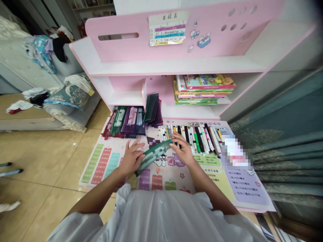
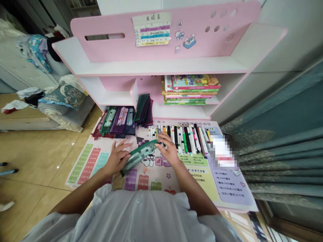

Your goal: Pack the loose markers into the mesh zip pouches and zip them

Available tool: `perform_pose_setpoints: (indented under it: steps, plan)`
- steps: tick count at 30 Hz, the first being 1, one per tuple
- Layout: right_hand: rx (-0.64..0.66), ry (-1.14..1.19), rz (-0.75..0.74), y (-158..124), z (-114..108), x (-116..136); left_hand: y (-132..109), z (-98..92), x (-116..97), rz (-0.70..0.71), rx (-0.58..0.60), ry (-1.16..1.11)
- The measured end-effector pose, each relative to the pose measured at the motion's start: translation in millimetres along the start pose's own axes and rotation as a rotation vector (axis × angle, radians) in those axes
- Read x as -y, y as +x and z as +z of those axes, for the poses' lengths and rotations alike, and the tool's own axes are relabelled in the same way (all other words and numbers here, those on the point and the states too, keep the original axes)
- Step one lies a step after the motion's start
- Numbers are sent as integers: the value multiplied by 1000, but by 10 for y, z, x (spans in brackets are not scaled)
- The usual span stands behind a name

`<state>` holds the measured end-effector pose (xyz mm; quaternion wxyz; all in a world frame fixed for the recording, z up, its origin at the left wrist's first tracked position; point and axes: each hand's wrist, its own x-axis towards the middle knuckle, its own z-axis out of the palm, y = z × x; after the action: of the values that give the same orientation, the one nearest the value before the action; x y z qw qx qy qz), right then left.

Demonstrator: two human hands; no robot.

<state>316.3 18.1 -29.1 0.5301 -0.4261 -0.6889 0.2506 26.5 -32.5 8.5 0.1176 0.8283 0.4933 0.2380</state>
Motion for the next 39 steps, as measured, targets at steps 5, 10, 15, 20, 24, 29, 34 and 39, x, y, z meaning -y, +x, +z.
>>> perform_pose_setpoints:
  steps: [5,10,15,20,24,29,34,39]
  plan:
    - [-24,-32,33,-8,-3,5,117,-234,145,-170,-191,59]
    - [16,-38,16,-23,35,4,354,-409,375,-509,-227,107]
    - [83,-69,40,-32,44,20,737,-449,549,-700,-174,127]
    - [106,-85,46,-49,36,9,1094,-375,633,-778,-138,126]
    - [113,-86,28,-59,41,-17,1329,-303,664,-801,-149,123]
    - [148,-101,20,-55,50,-18,1506,-226,683,-774,-160,178]
    - [160,-113,5,-55,47,-28,1443,-143,641,-701,-76,211]
    - [180,-107,0,-72,63,-65,1336,-119,555,-652,-103,281]
